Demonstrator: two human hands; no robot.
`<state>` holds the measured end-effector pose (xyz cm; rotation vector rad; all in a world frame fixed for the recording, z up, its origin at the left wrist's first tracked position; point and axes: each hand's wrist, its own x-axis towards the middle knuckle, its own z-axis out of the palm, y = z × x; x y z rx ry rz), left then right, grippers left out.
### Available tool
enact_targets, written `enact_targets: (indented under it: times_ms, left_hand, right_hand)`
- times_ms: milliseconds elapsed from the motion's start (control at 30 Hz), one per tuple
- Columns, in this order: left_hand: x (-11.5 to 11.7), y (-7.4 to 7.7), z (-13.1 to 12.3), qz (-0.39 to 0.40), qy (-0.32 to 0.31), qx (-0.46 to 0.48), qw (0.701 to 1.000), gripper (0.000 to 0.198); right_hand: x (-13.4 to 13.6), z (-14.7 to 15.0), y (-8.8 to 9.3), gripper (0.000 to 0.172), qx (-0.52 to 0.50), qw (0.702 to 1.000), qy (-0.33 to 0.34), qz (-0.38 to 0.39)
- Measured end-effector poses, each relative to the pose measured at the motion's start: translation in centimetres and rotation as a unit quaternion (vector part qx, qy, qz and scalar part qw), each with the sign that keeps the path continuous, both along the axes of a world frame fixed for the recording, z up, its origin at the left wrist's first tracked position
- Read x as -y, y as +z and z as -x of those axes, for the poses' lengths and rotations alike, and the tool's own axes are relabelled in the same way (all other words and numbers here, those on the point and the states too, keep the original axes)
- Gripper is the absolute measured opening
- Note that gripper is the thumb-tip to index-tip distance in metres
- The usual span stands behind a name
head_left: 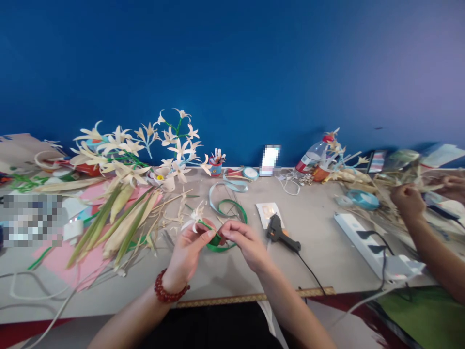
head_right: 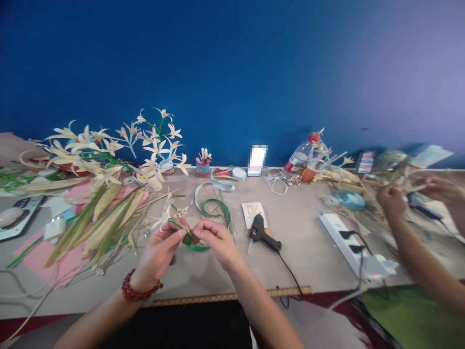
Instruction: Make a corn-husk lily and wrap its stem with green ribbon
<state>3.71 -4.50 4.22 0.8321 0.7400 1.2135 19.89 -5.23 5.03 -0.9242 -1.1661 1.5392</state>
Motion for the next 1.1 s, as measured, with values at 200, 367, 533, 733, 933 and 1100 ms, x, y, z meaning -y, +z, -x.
enact_targets:
  times_ms: [200,367,533,733,933,1100]
  left_hand:
    - [0.02,-0.24,0.25,-0.007,0.000,-0.021,1.000,0.010]
    - [0.03,-0.32,0.23,-0.007,0.004,-0.038,0.999,0.012]
    - [0.10,0.00,0.22,-0.019,-0.003,-0.046,0.999,0.011]
    - [0.20,0.01,0.32,-0.025,0.002,-0.057,0.998,0.012]
    - [0.30,-0.16,0.34,-0.008,0.010,-0.057,0.998,0.014]
    - [0.32,-0.36,0.41,-0.005,0.016,-0.055,0.998,0.013]
  right_hand:
    - [-0.38,0.31,0.23,0.010,-0.041,0.996,0.001,0.080]
    - [-0.44,0.51,0.33,0.010,-0.048,0.994,-0.006,0.097]
    - [-0.45,0.56,0.13,0.011,-0.048,0.992,-0.010,0.116]
    - [-0.52,0.66,-0.03,0.015,-0.062,0.989,0.007,0.132]
    - [-0.50,0.84,-0.08,0.015,-0.061,0.988,0.007,0.140]
    - [-0.36,0.90,0.11,0.016,-0.061,0.988,0.008,0.139]
